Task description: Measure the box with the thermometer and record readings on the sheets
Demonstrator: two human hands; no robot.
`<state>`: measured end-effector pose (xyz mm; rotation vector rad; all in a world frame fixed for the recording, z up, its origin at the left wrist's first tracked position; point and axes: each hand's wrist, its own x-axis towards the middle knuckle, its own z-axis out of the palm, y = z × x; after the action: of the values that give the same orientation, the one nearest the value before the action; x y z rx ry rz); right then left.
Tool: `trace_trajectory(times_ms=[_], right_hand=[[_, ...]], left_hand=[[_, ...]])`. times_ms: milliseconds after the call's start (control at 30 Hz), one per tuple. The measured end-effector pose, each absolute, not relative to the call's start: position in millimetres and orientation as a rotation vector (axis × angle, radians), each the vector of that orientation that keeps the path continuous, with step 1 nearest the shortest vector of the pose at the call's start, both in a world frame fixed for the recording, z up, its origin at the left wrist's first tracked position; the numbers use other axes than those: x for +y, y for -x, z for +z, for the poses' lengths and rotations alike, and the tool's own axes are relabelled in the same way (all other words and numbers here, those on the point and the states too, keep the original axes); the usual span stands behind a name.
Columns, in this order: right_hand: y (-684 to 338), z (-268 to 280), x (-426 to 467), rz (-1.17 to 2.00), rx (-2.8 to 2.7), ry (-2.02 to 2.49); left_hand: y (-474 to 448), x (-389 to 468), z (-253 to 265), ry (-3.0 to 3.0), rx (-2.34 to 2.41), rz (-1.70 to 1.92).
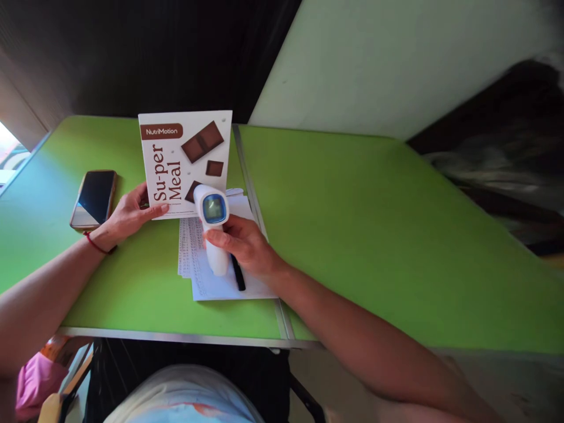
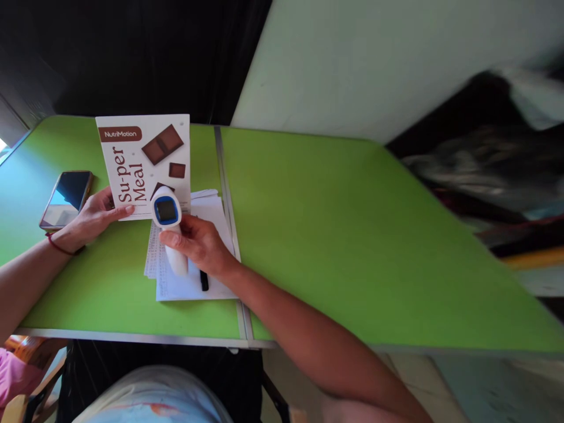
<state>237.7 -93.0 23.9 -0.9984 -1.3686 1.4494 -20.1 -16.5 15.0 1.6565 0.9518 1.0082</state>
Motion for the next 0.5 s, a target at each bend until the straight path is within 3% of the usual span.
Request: trace_trajectory(times_ms=[300, 500], right_hand=[[-267.2, 41.4, -84.8, 1.186, -1.282, 1.077], [-311.6, 55.0, -68.6, 0.883, -1.593, 1.375]], left_hand=[[15.4, -22.3, 18.8, -1.584, 0.933, 1.052], [19.8, -15.3, 11.0, -1.581, 0.971, 1.213]])
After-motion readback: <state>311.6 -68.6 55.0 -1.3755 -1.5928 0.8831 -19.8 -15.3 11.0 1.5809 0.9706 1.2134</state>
